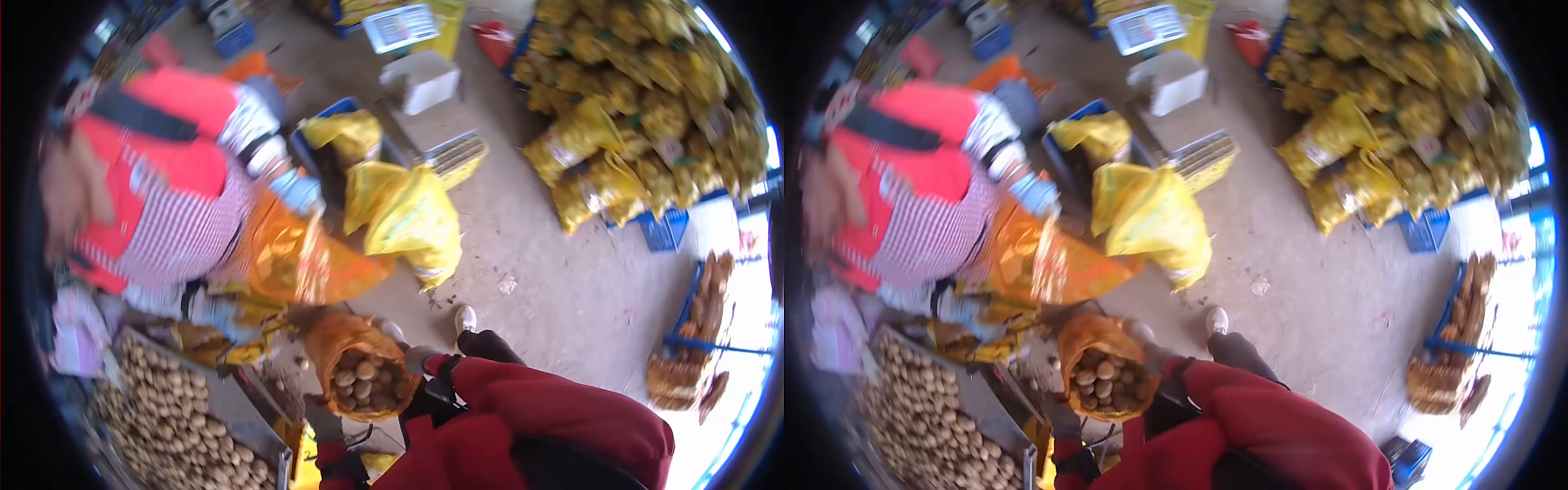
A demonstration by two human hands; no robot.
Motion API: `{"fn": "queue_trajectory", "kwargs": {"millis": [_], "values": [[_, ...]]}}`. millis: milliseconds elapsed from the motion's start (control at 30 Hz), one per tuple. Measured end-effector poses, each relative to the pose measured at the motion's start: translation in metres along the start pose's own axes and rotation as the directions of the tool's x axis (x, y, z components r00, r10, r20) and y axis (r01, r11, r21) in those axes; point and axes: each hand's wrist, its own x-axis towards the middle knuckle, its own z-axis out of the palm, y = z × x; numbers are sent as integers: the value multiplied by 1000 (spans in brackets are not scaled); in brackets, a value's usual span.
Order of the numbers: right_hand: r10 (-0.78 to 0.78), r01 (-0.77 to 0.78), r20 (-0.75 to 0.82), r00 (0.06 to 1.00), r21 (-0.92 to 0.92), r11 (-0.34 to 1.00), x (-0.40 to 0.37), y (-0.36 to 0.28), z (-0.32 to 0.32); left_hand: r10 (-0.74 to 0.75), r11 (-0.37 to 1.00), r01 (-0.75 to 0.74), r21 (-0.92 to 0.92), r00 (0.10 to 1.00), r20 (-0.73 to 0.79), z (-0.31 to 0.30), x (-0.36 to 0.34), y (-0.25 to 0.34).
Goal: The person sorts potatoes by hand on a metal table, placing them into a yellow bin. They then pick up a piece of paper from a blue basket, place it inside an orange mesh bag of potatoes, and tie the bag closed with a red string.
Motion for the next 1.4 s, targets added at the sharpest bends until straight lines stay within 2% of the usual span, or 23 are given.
{"fn": "queue_trajectory", "kwargs": {"millis": [33, 67, 100, 133, 233, 300, 367, 433, 467, 567, 633, 667, 767, 833, 900, 967, 1033, 1100, 1167, 1200, 1267, 1367, 1400], "values": [[37, -34, 118, 992, -26, 999, 1, 12, 3, 135, 976, -133, 172, 991, 4, -3, -3, 6], [60, -48, 249, 967, -55, 997, 0, 20, -4, 51, 990, -51, 131, 999, 1, 1, -6, 14], [47, -44, 216, 975, -18, 999, -24, 17, -28, -41, 995, 42, 91, 999, -6, 5, -5, 26], [38, -41, 189, 981, 11, 999, -81, 1, -72, 78, 979, -87, 185, 996, 53, 9, -9, 37], [31, -36, 38, 999, 134, 990, -165, 29, -90, 296, 802, -394, 449, 915, 275, 30, -67, 127], [21, -32, 99, 995, 108, 994, -225, 49, -128, 301, 608, -521, 599, 849, 433, 60, -106, 202], [64, -70, 48, 997, 131, 989, -267, 77, -125, 231, 623, -530, 576, 828, 511, 81, -104, 205], [112, -101, -42, 993, 213, 972, -296, 112, -96, 1, 890, -255, 378, 830, 558, 101, -80, 176], [161, -144, -50, 986, 248, 958, -353, 100, -127, -107, 949, -94, 299, 799, 592, 114, -75, 171], [416, -335, -120, 901, 417, 845, -414, 103, -84, -80, 985, -69, 159, 631, 771, 161, -63, 151], [529, -400, -160, 833, 486, 777, -447, 118, -61, -270, 871, 490, 44, 401, 876, 231, -93, 181], [555, -396, -183, 812, 526, 753, -468, 129, -55, -253, 903, 420, 89, 352, 901, 261, -109, 195], [646, -391, -218, 731, 643, 659, -525, 165, -42, -89, 951, -269, 152, 230, 969, 345, -171, 248], [695, -384, -226, 683, 697, 605, -577, 177, -41, 17, 759, -650, 32, 69, 997, 394, -222, 275], [775, -368, -236, 586, 775, 514, -602, 196, -23, 69, 504, -849, -156, -140, 988, 430, -265, 303], [807, -395, -206, 553, 788, 472, -619, 201, -1, 42, 343, -891, -297, -302, 952, 464, -305, 322], [879, -371, -74, 471, 887, 274, -615, 208, 14, -27, 370, -862, -347, -383, 924, 507, -342, 330], [922, -267, 36, 385, 961, 74, -622, 198, 15, -203, 759, -647, -68, -334, 920, 577, -378, 321], [934, -202, 149, 325, 976, -85, -605, 205, 28, -202, 702, -677, -219, -485, 851, 615, -419, 325], [936, -151, 193, 293, 976, -154, -600, 212, 35, -142, 446, -716, -537, -649, 748, 598, -477, 365], [928, -81, 254, 271, 967, -241, -574, 229, 42, -250, 459, -736, -497, -645, 723, 623, -545, 375], [940, -13, 295, 169, 955, -297, -564, 257, 35, -619, 666, -718, 201, -381, 687, 690, -614, 346], [937, 41, 321, 137, 943, -329, -563, 266, 28, -579, 679, -730, 83, -462, 671, 722, -629, 325]]}}
